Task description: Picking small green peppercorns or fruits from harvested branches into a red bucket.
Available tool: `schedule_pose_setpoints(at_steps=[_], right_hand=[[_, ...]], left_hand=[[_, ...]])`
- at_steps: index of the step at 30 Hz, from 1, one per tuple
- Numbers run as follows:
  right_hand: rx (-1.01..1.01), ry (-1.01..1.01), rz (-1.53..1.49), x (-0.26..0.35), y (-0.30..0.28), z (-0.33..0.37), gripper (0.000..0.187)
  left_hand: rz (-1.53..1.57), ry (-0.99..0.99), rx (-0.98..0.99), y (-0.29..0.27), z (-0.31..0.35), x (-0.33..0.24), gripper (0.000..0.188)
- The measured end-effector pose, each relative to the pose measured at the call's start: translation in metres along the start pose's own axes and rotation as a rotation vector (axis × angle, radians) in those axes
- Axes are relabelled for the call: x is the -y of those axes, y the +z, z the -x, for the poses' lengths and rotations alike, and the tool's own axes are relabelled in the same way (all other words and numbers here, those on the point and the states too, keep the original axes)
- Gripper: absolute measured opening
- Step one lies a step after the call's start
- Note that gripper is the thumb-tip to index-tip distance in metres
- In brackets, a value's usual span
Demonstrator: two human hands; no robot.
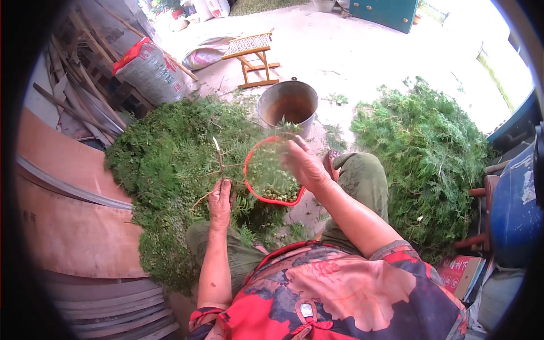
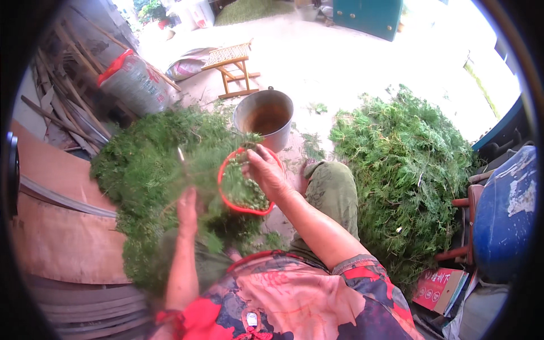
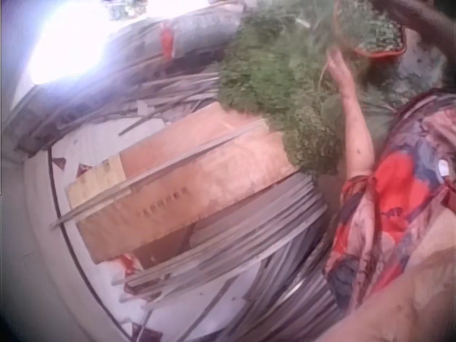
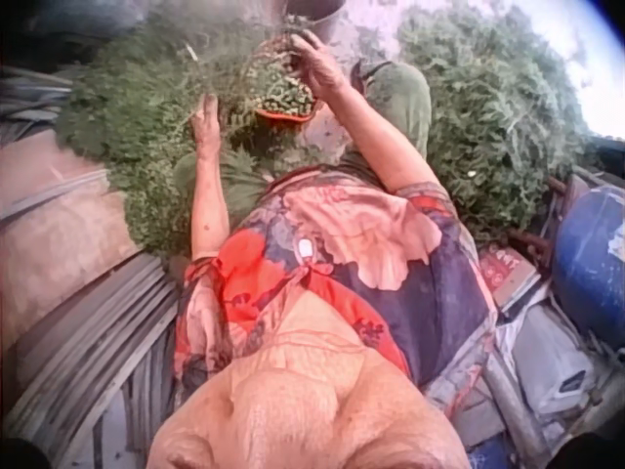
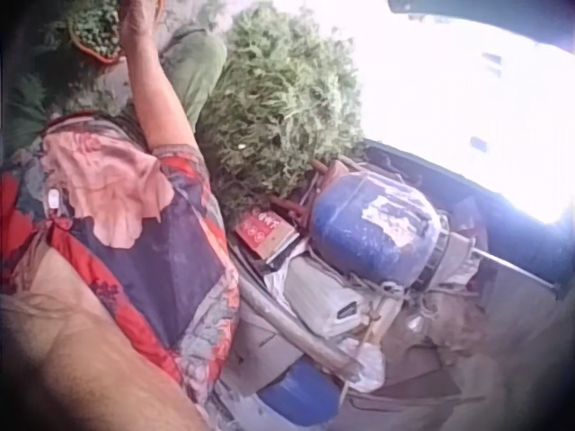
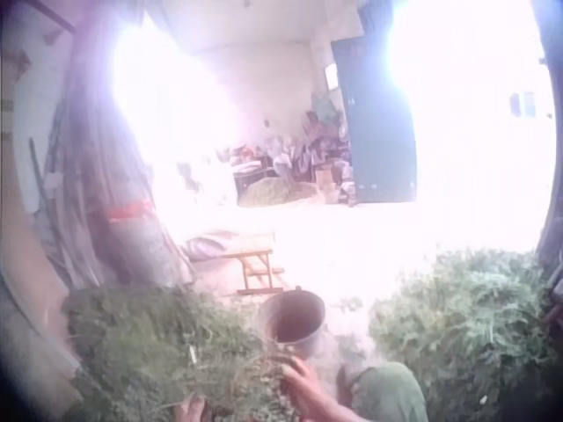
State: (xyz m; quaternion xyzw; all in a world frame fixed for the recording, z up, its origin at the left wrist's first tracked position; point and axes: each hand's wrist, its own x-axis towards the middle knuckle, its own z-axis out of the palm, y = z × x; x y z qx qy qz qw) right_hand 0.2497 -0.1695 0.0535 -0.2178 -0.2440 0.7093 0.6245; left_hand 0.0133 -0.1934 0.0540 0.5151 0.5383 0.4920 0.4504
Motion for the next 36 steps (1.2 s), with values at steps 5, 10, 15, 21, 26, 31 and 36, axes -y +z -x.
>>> schedule_pose_setpoints(at_steps=[5, 10, 15, 21, 26, 31, 36], right_hand=[[-0.032, -0.012, 0.010, 0.005, 0.025, 0.014, 0.030], [-0.151, -0.001, 0.607, -0.009, 0.017, -0.001, 0.015], [-0.348, 0.110, 0.441, -0.023, 0.015, -0.038, 0.018], [-0.425, -0.003, 0.619, -0.042, -0.025, -0.090, 0.015], [-0.055, 0.008, 0.949, -0.030, -0.055, -0.081, 0.034], [0.059, 0.166, 0.968, -0.017, -0.017, -0.041, 0.038], [0.755, 0.392, 1.064, -0.001, 0.040, 0.042, 0.075]], left_hand=[[-0.061, 0.021, -0.046, -0.019, 0.027, -0.011, 0.026], [-0.194, 0.081, -0.151, -0.039, 0.055, -0.030, 0.032], [-0.625, 0.231, -0.068, -0.032, 0.098, -0.045, 0.035], [-0.611, 0.073, -0.232, -0.073, 0.126, -0.055, 0.028], [-0.327, -0.112, -0.265, -0.112, 0.139, -0.052, 0.028], [-0.226, -0.156, -0.108, -0.090, 0.124, -0.050, 0.028], [-0.489, 0.057, 0.414, -0.038, 0.081, -0.037, 0.027]])
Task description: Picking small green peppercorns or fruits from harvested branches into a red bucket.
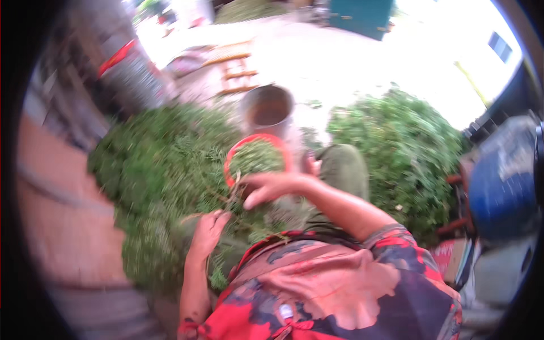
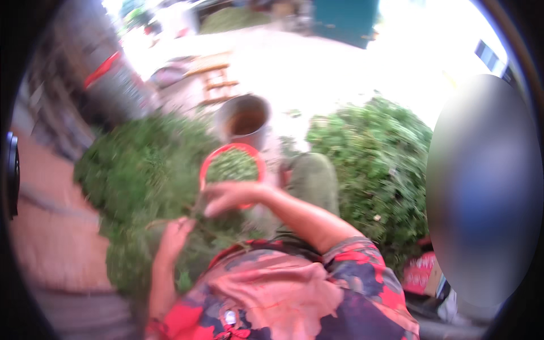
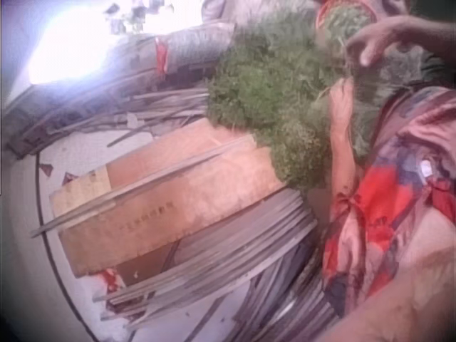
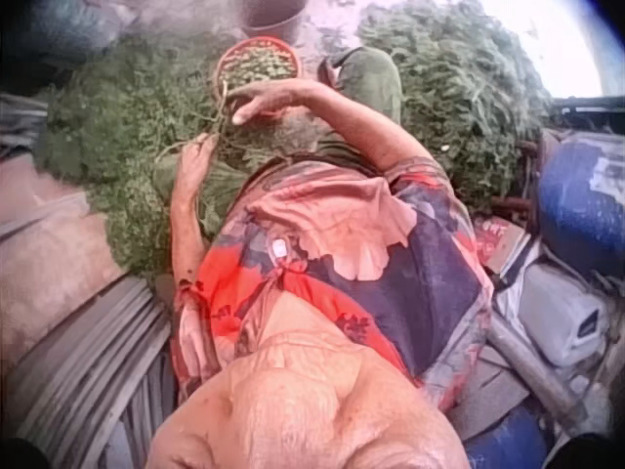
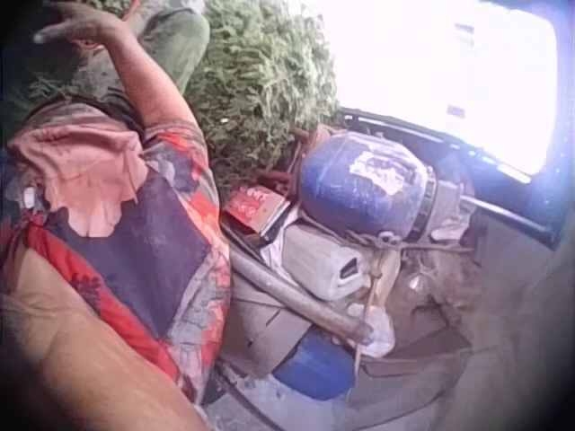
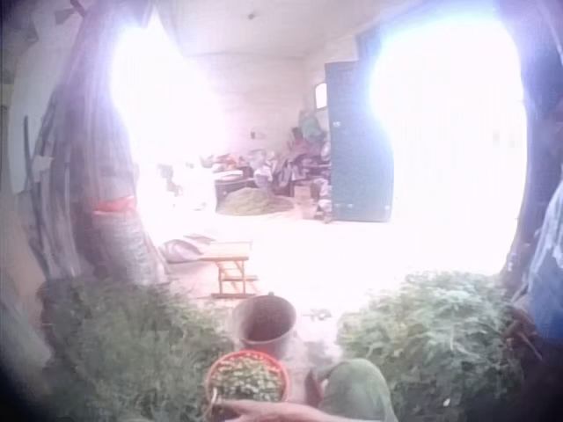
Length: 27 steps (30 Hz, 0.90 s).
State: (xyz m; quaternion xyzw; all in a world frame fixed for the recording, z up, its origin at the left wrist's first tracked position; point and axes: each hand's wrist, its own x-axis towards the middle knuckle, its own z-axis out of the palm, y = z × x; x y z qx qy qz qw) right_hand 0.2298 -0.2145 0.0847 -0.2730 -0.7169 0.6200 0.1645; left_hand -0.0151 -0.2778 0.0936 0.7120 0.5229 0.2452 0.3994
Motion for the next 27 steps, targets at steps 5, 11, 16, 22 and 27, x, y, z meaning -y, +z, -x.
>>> schedule_pose_setpoints(at_steps=[5, 11, 16, 22, 27], right_hand=[[-0.521, 0.089, -0.019, -0.014, 0.000, 0.047, 0.035], [-1.671, -0.327, -1.054, -0.031, -0.122, 0.244, 0.012], [-1.848, -0.699, -1.098, -0.133, -0.127, 0.355, 0.023], [-1.767, -0.320, -0.800, -0.135, -0.143, 0.260, 0.015], [-1.571, 0.186, -0.342, -0.088, -0.165, 0.110, 0.023]], left_hand=[[-0.122, 0.057, -0.106, 0.016, -0.026, -0.026, 0.031], [-0.049, 0.189, -0.211, 0.003, -0.045, -0.022, 0.037], [0.107, 0.003, -0.128, -0.020, -0.057, 0.018, 0.032], [0.194, -0.085, -0.141, -0.061, -0.083, 0.030, 0.020], [0.162, -0.108, -0.214, -0.075, -0.149, 0.068, 0.026]])
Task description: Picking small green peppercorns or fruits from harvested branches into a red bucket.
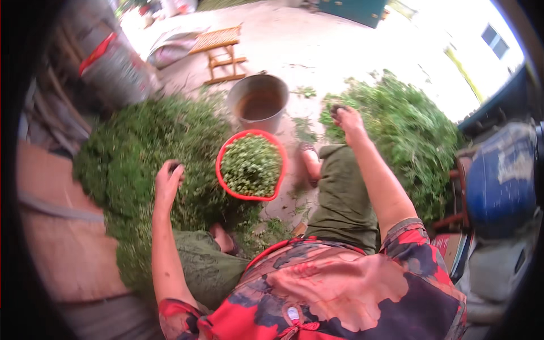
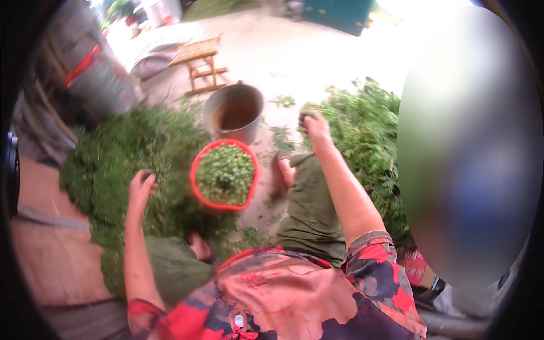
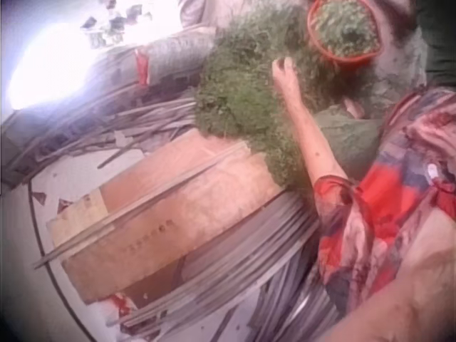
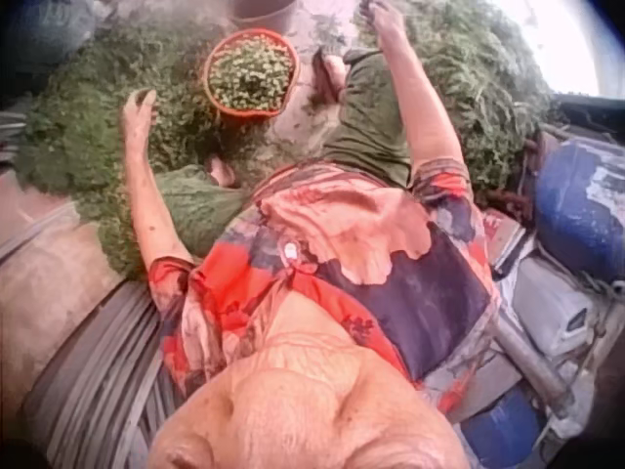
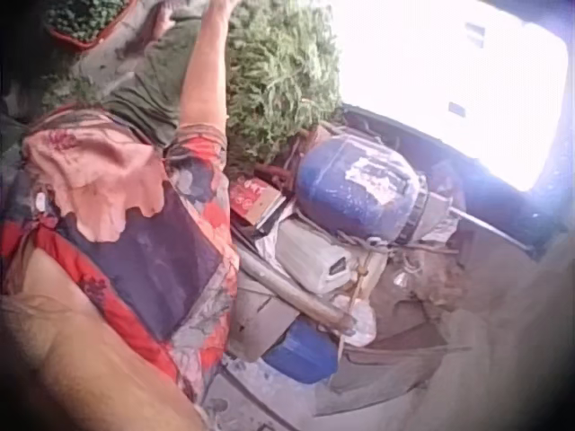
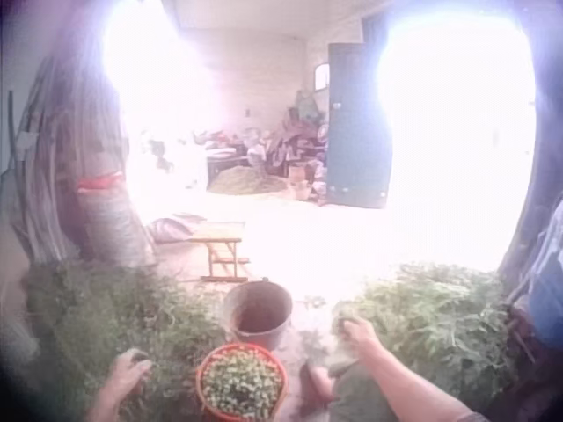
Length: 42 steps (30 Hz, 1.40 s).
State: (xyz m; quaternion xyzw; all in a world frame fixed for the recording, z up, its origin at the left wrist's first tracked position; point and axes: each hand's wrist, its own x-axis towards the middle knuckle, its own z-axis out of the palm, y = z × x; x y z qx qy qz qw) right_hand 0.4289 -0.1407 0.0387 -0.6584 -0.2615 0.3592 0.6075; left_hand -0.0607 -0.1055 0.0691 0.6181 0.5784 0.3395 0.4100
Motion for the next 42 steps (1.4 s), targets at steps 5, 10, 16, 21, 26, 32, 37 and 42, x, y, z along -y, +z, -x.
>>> schedule_pose_setpoints(at_steps=[5, 10, 16, 21, 26, 32, 37, 42], right_hand=[[0.395, -0.548, 1.054, -0.103, 0.130, 0.053, 0.035], [0.602, -0.562, 1.040, -0.154, 0.167, 0.097, 0.060], [0.577, -0.677, 1.075, -0.152, 0.204, 0.104, 0.059], [0.676, -0.808, 1.178, -0.155, 0.227, 0.114, 0.057], [0.718, -0.902, 1.247, -0.154, 0.222, 0.126, 0.059], [0.836, -0.972, 1.213, -0.143, 0.188, 0.152, 0.064], [0.884, -0.944, 1.238, -0.144, 0.187, 0.130, 0.061], [0.780, -0.964, 1.248, -0.147, 0.191, 0.101, 0.060]], left_hand=[[-0.011, -0.178, -0.060, -0.009, -0.007, 0.075, 0.026], [-0.212, 0.021, 0.073, -0.004, -0.011, 0.044, 0.024], [-0.402, 0.237, 0.061, -0.002, -0.006, 0.037, 0.023], [-0.485, 0.254, 0.069, -0.002, -0.003, 0.034, 0.023], [-0.490, 0.270, 0.089, 0.001, 0.001, 0.034, 0.022], [-0.511, 0.277, 0.100, 0.001, -0.002, 0.033, 0.022], [-0.526, 0.240, 0.156, 0.005, -0.005, 0.033, 0.022], [-0.547, 0.260, 0.165, 0.006, -0.007, 0.036, 0.022]])
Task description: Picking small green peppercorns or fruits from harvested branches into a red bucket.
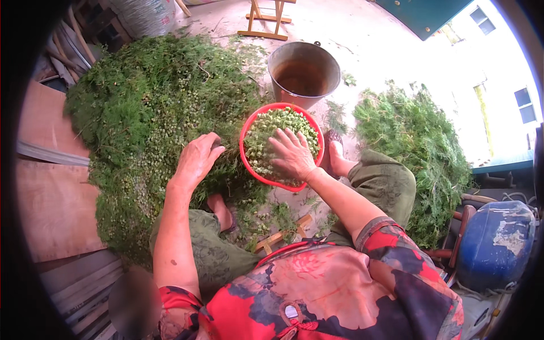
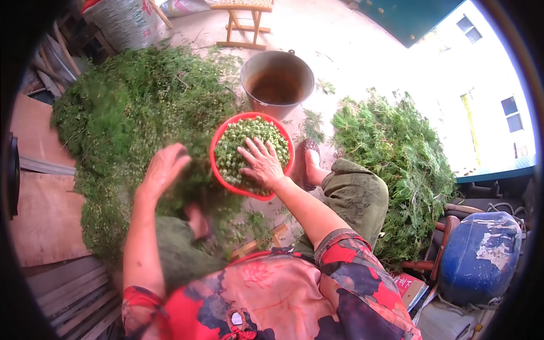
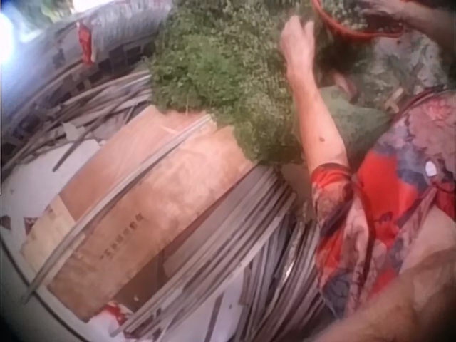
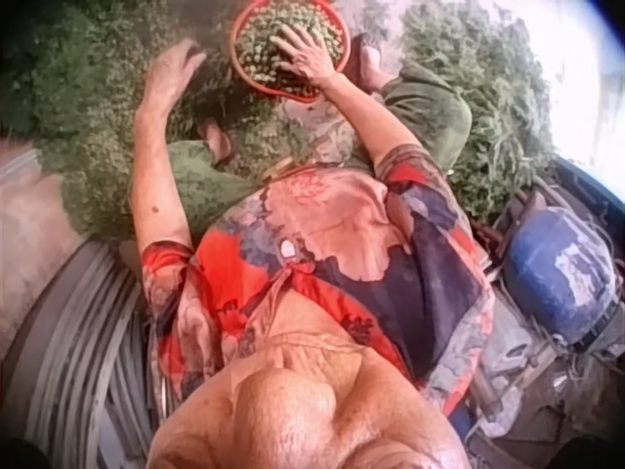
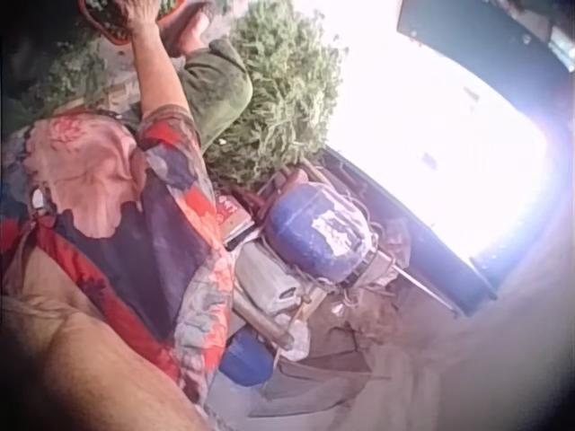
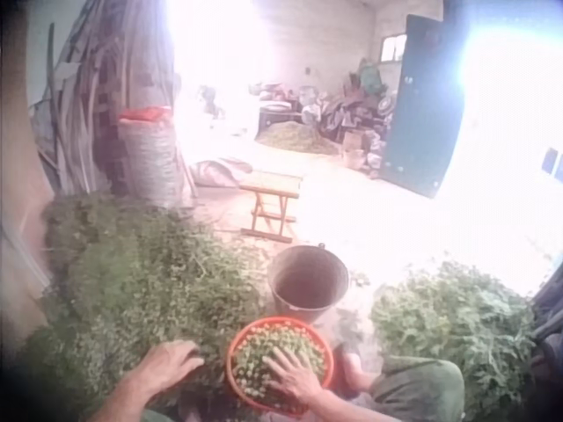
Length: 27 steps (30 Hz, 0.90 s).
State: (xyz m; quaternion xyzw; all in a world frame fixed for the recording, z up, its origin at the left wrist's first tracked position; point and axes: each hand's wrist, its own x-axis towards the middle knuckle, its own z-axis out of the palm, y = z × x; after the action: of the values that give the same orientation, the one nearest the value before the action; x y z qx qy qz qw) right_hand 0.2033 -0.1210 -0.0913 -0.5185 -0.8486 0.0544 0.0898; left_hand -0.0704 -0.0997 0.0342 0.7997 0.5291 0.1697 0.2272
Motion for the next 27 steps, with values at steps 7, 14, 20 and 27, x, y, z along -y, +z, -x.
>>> schedule_pose_setpoints(at_steps=[7, 14, 20, 27], right_hand=[[-0.004, 0.098, -0.068, -0.017, 0.001, -0.019, 0.065], [0.034, 0.200, -0.166, -0.047, 0.002, -0.042, 0.054], [-0.082, -0.101, -0.145, 0.013, -0.016, -0.074, 0.043], [0.130, -0.175, 0.098, 0.023, 0.016, -0.069, 0.051]], left_hand=[[0.022, -0.040, 0.003, -0.012, 0.002, -0.009, 0.021], [0.031, -0.011, -0.026, -0.011, 0.006, -0.002, 0.020], [0.045, -0.034, -0.029, -0.019, 0.008, 0.005, 0.022], [0.146, -0.105, -0.130, -0.047, 0.012, 0.035, 0.020]])
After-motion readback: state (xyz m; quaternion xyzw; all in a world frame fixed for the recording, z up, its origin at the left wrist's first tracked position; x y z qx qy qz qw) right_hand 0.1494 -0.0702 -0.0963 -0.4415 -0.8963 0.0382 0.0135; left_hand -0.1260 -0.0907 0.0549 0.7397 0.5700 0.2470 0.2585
